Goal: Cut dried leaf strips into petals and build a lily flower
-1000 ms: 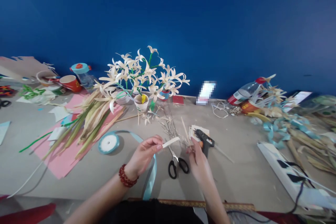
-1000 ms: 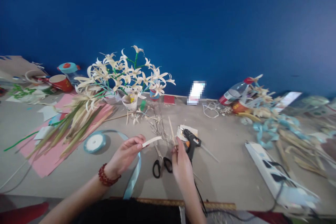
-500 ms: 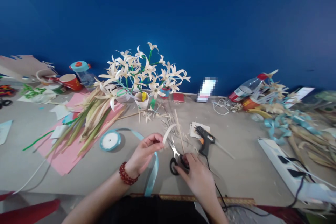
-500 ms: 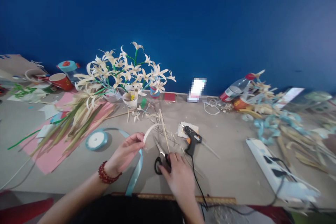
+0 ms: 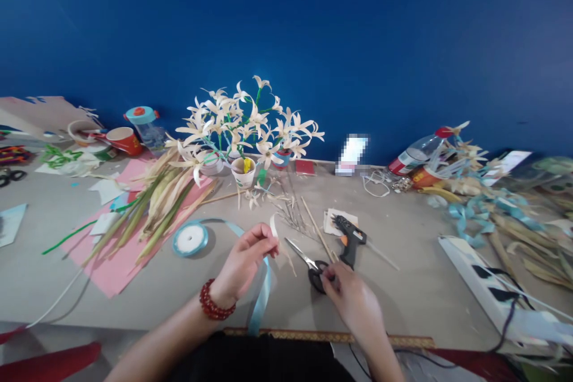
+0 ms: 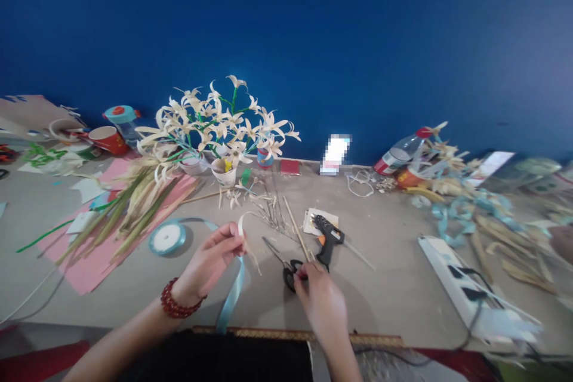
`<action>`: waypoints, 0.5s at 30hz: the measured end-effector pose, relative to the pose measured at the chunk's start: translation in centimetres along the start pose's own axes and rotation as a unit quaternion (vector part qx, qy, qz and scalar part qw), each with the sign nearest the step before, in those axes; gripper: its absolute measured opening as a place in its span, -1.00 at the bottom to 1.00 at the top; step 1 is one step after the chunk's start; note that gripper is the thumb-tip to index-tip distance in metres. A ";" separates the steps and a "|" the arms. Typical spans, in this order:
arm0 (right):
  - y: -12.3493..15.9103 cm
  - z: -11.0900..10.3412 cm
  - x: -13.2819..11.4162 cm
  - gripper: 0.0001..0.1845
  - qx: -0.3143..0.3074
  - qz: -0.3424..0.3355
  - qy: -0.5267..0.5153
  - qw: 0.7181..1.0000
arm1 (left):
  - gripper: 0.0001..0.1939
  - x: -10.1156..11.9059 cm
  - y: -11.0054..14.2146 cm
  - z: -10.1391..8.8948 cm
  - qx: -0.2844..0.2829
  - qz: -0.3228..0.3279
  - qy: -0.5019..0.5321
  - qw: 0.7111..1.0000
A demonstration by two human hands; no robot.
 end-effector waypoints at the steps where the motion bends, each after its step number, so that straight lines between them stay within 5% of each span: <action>1: 0.1 0.2 0.2 -0.85 -0.002 0.003 0.007 1.000 | -0.86 0.1 0.0 0.0 0.004 0.001 0.009 1.000; 11: 0.4 0.8 0.6 -0.91 0.004 0.014 0.030 0.999 | -0.86 2.0 0.3 0.0 0.027 0.038 -0.008 0.999; 15: 0.4 0.6 1.9 -0.88 -0.012 0.038 -0.068 0.997 | -0.85 2.0 -0.2 -0.5 0.042 0.050 0.000 0.998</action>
Point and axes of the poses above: each hand's wrist, its own y-axis away from the middle knuckle, its own z-axis out of the palm, x = y × z, the point moved 10 cm from there along -y, towards the middle knuckle, and after that the axes turned 7 degrees about -y, right-handed, at the moved point
